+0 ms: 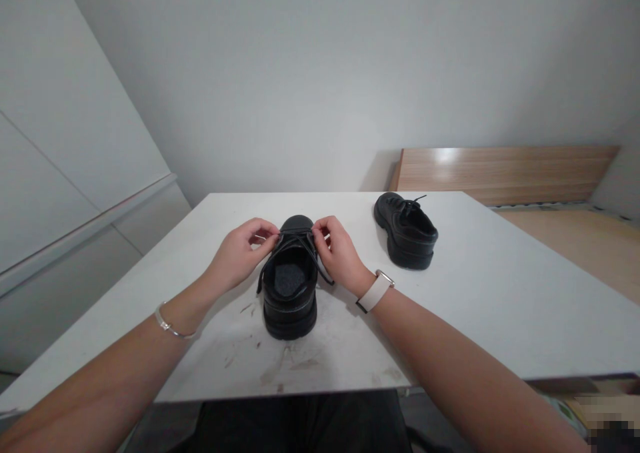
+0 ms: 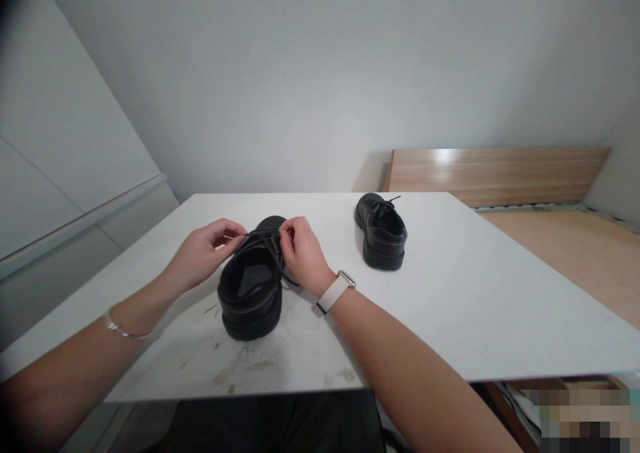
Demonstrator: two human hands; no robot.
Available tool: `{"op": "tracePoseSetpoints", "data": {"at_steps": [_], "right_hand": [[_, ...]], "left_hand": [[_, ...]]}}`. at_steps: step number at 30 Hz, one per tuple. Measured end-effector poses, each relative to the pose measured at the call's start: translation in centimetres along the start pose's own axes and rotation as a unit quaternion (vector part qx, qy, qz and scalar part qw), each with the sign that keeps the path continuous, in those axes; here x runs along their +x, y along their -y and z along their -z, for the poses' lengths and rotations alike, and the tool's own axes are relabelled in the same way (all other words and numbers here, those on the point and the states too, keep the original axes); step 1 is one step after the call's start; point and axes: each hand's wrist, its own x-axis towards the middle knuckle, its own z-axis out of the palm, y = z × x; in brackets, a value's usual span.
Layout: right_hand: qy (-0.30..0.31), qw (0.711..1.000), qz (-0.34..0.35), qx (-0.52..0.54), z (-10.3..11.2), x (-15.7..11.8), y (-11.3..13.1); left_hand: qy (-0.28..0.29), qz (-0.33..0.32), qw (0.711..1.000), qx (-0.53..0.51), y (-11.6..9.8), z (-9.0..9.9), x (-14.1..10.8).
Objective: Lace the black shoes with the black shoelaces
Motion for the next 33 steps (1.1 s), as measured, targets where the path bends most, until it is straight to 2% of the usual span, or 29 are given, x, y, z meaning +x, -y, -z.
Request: {"op": "tracePoseSetpoints", "data": {"at_steps": [6,14,20,25,28,33], "right_hand": [[-0.003,1.000,0.001,-0.003,0.5,0.2,0.5],[0.014,1.000,-0.007,-0.007,1.1,0.7,0.0],[0.006,0.999,-0.018,0.050,0.8,0.7,-0.1],[-0.017,0.989,-0.079,0.125,0.7,1.0,-0.6],[-0.001,0.982,-0.100,0.161,0.9,1.2,-1.0],[0.063,0.980,-0.114,0.148,1.2,1.4,-1.1]], "left_hand": [[0.018,-0.019,1.000,0.002,-0.2,0.0,0.1],[0.060,0.023,0.997,-0.030,0.5,0.1,0.4],[0.002,0.003,0.998,-0.058,0.4,-0.1,0.3],[-0.015,0.015,0.994,-0.111,-0.4,0.1,0.3],[-0.001,0.031,0.992,-0.119,-0.3,0.2,0.4],[0.036,0.070,0.990,-0.118,0.1,0.2,0.5]]}}
